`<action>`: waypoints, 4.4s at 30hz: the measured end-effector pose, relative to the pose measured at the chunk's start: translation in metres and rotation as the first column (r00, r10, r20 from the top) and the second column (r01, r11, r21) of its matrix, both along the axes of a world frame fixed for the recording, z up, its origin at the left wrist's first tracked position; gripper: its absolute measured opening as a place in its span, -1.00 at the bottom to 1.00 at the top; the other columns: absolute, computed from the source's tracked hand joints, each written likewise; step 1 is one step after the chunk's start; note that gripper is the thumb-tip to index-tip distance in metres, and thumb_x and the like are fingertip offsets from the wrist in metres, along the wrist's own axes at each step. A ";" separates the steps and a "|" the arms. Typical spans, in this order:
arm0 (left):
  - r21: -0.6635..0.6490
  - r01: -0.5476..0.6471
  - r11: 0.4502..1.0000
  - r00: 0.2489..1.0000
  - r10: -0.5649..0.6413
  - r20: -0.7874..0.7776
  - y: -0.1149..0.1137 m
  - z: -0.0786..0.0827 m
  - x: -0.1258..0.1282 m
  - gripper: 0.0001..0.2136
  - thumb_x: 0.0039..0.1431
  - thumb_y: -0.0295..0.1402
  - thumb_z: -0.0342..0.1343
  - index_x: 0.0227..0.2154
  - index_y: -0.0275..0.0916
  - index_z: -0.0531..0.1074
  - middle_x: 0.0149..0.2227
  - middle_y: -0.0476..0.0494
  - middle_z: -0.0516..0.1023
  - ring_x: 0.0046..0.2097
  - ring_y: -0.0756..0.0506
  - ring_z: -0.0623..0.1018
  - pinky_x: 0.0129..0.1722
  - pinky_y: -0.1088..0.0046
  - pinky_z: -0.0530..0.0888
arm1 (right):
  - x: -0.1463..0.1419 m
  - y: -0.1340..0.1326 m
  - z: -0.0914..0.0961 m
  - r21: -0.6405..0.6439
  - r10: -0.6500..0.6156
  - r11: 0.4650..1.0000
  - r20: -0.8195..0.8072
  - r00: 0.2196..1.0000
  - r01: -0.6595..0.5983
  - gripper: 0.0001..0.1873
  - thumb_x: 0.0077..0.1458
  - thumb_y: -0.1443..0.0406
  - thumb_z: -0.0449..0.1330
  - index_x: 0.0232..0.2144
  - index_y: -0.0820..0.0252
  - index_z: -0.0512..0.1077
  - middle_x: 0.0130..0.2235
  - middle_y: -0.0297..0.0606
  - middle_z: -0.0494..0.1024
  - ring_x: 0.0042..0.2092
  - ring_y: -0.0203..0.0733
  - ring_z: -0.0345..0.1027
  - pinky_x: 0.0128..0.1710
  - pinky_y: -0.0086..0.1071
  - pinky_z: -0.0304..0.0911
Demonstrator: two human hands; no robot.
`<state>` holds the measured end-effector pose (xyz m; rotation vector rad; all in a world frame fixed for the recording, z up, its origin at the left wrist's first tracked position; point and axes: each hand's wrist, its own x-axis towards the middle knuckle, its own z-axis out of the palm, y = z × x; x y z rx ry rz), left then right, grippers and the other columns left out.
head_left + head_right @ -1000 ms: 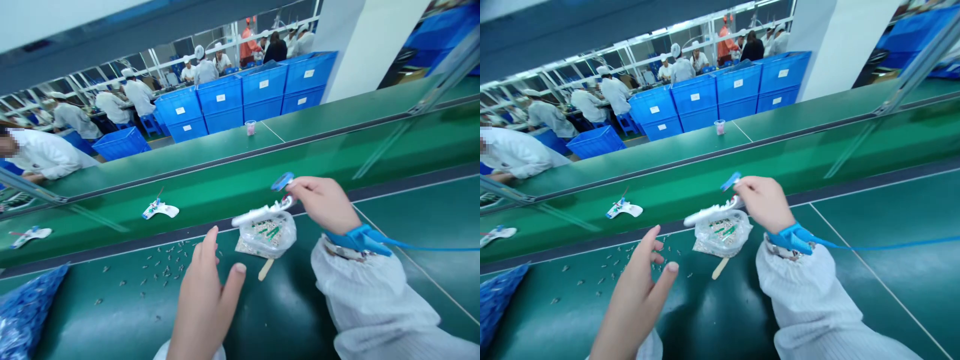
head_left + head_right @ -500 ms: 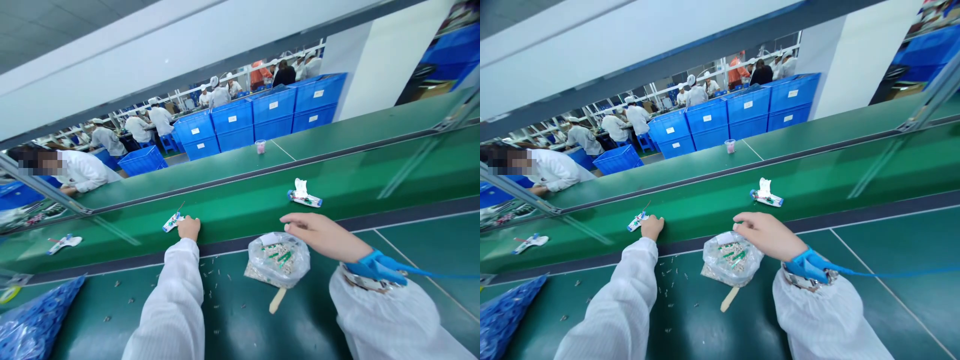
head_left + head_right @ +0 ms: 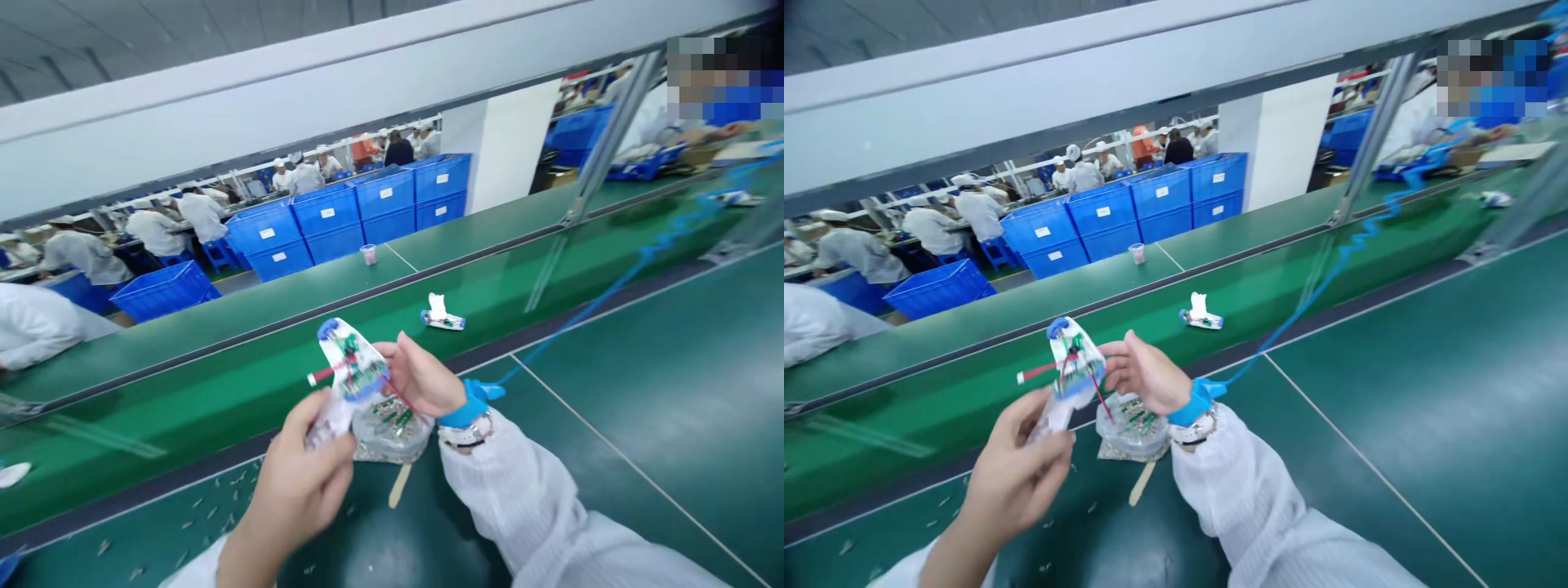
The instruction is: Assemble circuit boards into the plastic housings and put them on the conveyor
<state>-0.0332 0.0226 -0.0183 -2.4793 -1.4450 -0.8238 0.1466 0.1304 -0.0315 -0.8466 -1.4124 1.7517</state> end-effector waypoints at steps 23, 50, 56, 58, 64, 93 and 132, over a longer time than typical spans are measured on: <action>-0.371 0.848 0.379 -0.034 0.737 0.675 -0.006 -0.025 0.066 -0.59 -0.10 0.01 0.23 -0.47 -0.32 0.52 -0.63 -0.13 0.55 -0.68 0.00 0.48 -0.71 0.66 0.34 | 0.019 -0.041 0.018 0.615 0.147 0.785 -0.302 0.942 0.075 -0.46 0.08 -0.04 0.14 -0.06 0.23 0.33 -0.32 -0.25 0.41 -0.40 -0.33 0.24 -0.40 -0.44 0.18; -0.298 0.726 0.620 -0.307 0.679 0.666 -0.008 -0.015 0.056 -0.87 -0.15 -0.39 0.28 -0.54 -0.38 0.51 -0.65 -0.08 0.50 -0.66 0.00 0.48 -0.66 0.60 0.44 | 0.007 -0.049 0.020 0.844 -0.172 0.529 0.012 0.985 0.083 -0.48 0.13 -0.07 0.04 -0.06 0.20 0.31 -0.26 -0.14 0.50 -0.21 -0.12 0.39 -0.19 -0.27 0.30; -0.294 0.587 0.754 -0.499 0.624 0.602 -0.001 -0.013 0.065 -0.92 -0.12 -0.41 0.23 -0.49 -0.28 0.50 -0.56 0.03 0.55 -0.61 0.11 0.48 -0.57 0.70 0.45 | 0.000 -0.049 0.015 0.845 -0.344 0.499 -0.009 0.939 0.191 -0.55 0.13 0.04 0.09 -0.04 0.20 0.27 -0.18 -0.10 0.48 -0.16 -0.07 0.37 -0.12 -0.20 0.27; -0.325 0.544 0.774 -0.530 0.617 0.582 0.001 -0.013 0.069 -0.94 -0.02 -0.43 0.13 -0.47 -0.30 0.48 -0.53 0.01 0.56 -0.58 0.13 0.49 -0.56 0.73 0.44 | -0.004 -0.048 0.011 0.848 -0.394 0.480 -0.019 0.919 0.223 -0.56 0.12 0.06 0.10 -0.04 0.20 0.27 -0.15 -0.09 0.47 -0.13 -0.05 0.36 -0.11 -0.20 0.27; -0.417 0.321 0.850 -0.488 0.526 0.697 0.002 -0.021 0.078 -0.88 0.05 -0.42 0.11 -0.31 -0.29 0.40 -0.40 -0.04 0.53 -0.51 0.10 0.47 -0.57 0.67 0.37 | -0.015 -0.046 0.003 0.854 -0.543 0.447 0.021 0.840 0.267 -0.57 0.11 0.09 0.09 -0.04 0.22 0.28 -0.19 -0.11 0.47 -0.16 -0.04 0.35 -0.16 -0.18 0.26; -0.676 0.345 0.652 0.211 0.648 0.732 -0.017 -0.011 0.036 -0.68 0.21 -0.18 -0.01 0.00 -0.09 0.20 -0.09 -0.08 0.45 -0.31 -0.01 0.48 -0.38 0.53 0.34 | -0.008 -0.025 0.003 0.039 -0.002 0.999 0.105 0.995 -0.002 -0.61 -0.04 0.24 0.15 -0.10 0.20 0.39 -0.27 -0.26 0.50 -0.28 -0.26 0.36 -0.29 -0.37 0.26; -0.561 0.078 0.824 0.336 0.508 0.793 -0.036 -0.008 0.039 -0.65 0.25 -0.15 -0.01 0.09 0.07 0.28 0.08 0.01 0.39 -0.13 -0.01 0.47 -0.21 0.53 0.41 | 0.000 -0.050 0.025 0.757 -0.032 0.650 0.120 0.992 -0.071 -0.74 0.02 0.46 0.06 -0.66 0.23 0.34 -0.62 -0.39 0.37 -0.45 -0.34 0.15 -0.23 -0.33 0.06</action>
